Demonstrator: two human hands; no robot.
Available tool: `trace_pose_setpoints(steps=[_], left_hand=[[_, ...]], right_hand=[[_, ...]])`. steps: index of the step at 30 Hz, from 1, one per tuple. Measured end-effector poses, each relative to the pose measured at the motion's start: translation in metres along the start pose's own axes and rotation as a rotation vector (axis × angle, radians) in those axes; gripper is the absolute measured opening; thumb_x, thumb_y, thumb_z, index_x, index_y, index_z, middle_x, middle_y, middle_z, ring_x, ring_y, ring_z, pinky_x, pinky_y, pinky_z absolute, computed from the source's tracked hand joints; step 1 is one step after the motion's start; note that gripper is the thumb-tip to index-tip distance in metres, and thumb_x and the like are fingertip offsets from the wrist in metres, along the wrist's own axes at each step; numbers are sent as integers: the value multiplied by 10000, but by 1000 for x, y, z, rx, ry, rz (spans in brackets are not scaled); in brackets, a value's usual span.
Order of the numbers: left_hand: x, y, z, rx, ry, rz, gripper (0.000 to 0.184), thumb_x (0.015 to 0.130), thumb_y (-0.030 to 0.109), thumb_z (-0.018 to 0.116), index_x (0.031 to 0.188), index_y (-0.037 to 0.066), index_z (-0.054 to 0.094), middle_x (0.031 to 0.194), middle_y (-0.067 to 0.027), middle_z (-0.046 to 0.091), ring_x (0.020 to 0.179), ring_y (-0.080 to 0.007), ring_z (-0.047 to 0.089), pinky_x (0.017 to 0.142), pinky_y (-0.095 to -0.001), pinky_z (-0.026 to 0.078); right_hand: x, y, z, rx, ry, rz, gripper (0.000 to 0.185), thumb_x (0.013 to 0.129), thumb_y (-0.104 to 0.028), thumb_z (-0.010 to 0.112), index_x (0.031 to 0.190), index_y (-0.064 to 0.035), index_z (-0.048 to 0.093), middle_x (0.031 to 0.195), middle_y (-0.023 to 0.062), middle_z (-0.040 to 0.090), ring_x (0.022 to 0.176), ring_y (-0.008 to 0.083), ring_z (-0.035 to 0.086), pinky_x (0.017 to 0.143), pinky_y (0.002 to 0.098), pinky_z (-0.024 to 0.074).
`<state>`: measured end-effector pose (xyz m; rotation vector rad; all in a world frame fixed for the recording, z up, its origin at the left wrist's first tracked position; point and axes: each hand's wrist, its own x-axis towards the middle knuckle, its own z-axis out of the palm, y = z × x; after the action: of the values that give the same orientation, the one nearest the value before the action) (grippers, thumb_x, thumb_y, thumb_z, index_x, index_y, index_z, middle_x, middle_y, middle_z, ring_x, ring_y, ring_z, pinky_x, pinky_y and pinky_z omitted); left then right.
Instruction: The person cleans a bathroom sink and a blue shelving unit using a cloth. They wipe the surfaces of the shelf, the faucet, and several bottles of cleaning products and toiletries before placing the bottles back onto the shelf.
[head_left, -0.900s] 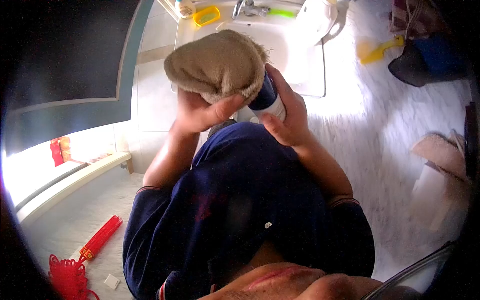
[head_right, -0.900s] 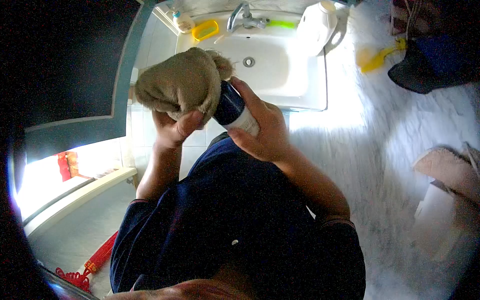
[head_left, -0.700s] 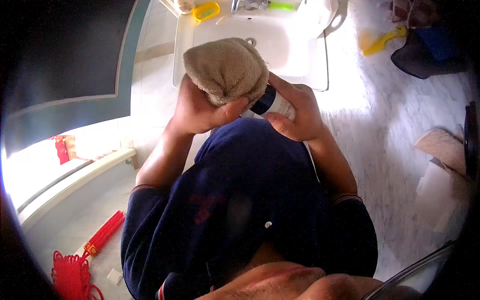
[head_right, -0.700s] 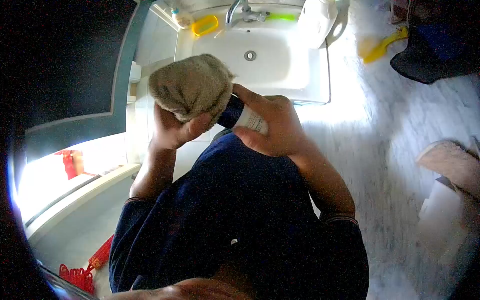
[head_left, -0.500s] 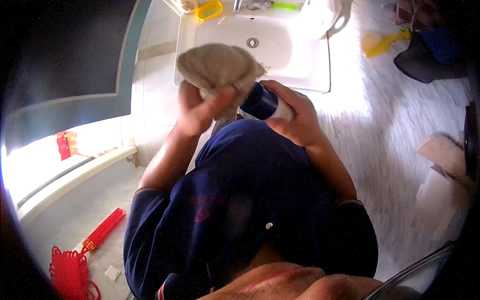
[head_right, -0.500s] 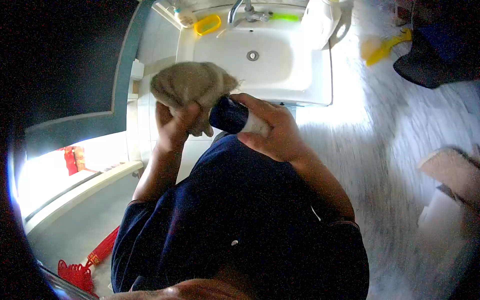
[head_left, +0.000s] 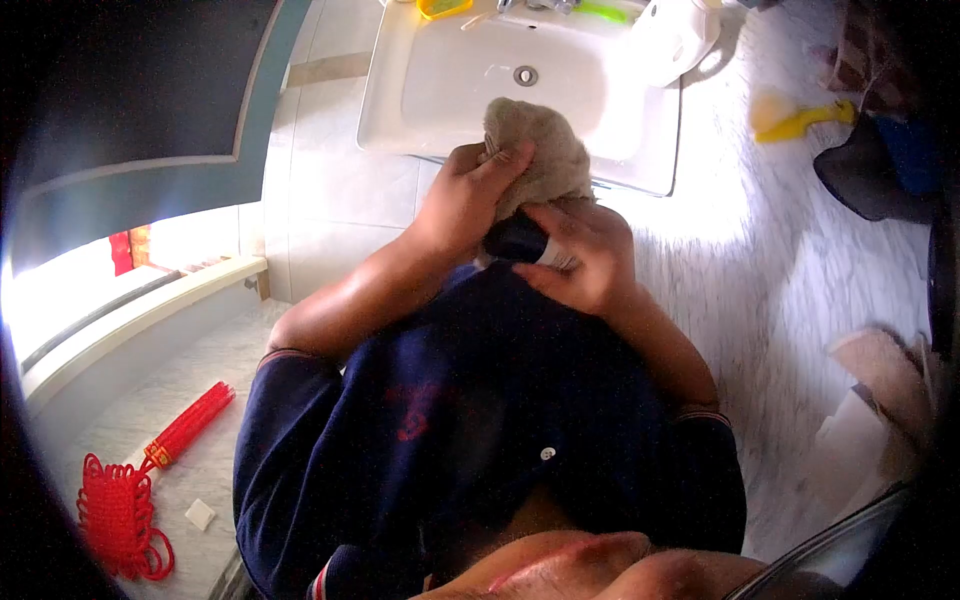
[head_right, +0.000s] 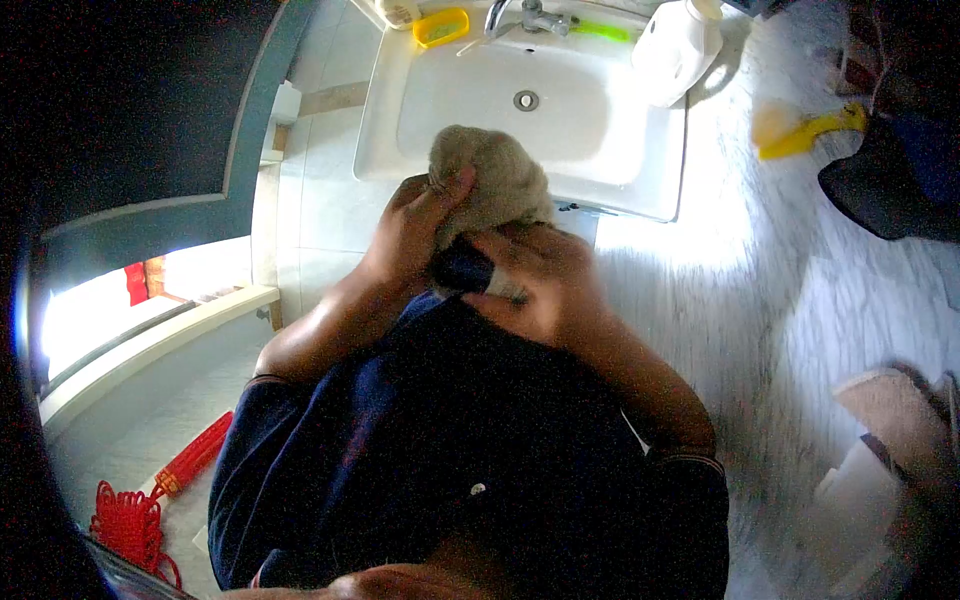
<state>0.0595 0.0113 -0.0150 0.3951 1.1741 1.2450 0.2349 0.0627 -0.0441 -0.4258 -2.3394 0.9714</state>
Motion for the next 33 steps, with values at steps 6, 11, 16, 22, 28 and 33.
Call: trace_pose_setpoints(steps=[6, 11, 16, 22, 28, 33], left_hand=[[-1, -23, 8, 112, -3, 520, 309, 906, 244, 609, 1051, -28, 631, 1057, -159, 646, 970, -241, 620, 860, -344, 492], [9, -3, 5, 797, -244, 1032, 356, 689, 120, 664, 1030, 21, 661, 1190, -220, 586, 1127, -366, 573, 938, -431, 464], [0, 5, 17, 722, -114, 612, 336, 717, 110, 660, 1040, 17, 651, 1034, -194, 656, 913, -289, 660, 801, -370, 517], [1, -22, 12, -46, 139, -38, 348, 922, 204, 588, 1096, -98, 576, 974, -170, 663, 845, -231, 664, 745, -336, 548], [-37, -13, -12, -307, 90, 155, 362, 939, 185, 555, 1181, -83, 529, 1037, -154, 646, 933, -222, 643, 816, -334, 525], [-37, -11, -27, -234, 26, 32, 539, 993, 396, 456, 1280, -61, 455, 1146, -162, 605, 1016, -224, 613, 870, -337, 506]], right_hand=[[-17, 16, 9, 1354, 101, 762, 532, 809, -338, 744, 1185, 3, 586, 1020, 122, 680, 889, 201, 672, 740, 361, 566], [-16, 19, 7, 224, 245, 289, 347, 848, -285, 710, 1052, -20, 619, 992, 98, 676, 867, 190, 669, 750, 317, 571], [-11, 7, -8, 0, -22, 339, 598, 733, -479, 760, 1115, -41, 618, 997, 138, 675, 907, 273, 671, 820, 364, 536], [-5, -7, -10, 431, 42, 103, 770, 715, -611, 710, 1267, -93, 570, 1045, 146, 675, 945, 278, 675, 832, 379, 532], [-1, -13, -10, 365, 267, 225, 869, 772, -616, 671, 1365, -24, 437, 1057, 176, 656, 943, 267, 670, 836, 374, 528], [10, -6, 3, 73, 195, 50, 800, 798, -505, 688, 1367, -17, 410, 1130, 197, 620, 1075, 352, 613, 980, 446, 444]])
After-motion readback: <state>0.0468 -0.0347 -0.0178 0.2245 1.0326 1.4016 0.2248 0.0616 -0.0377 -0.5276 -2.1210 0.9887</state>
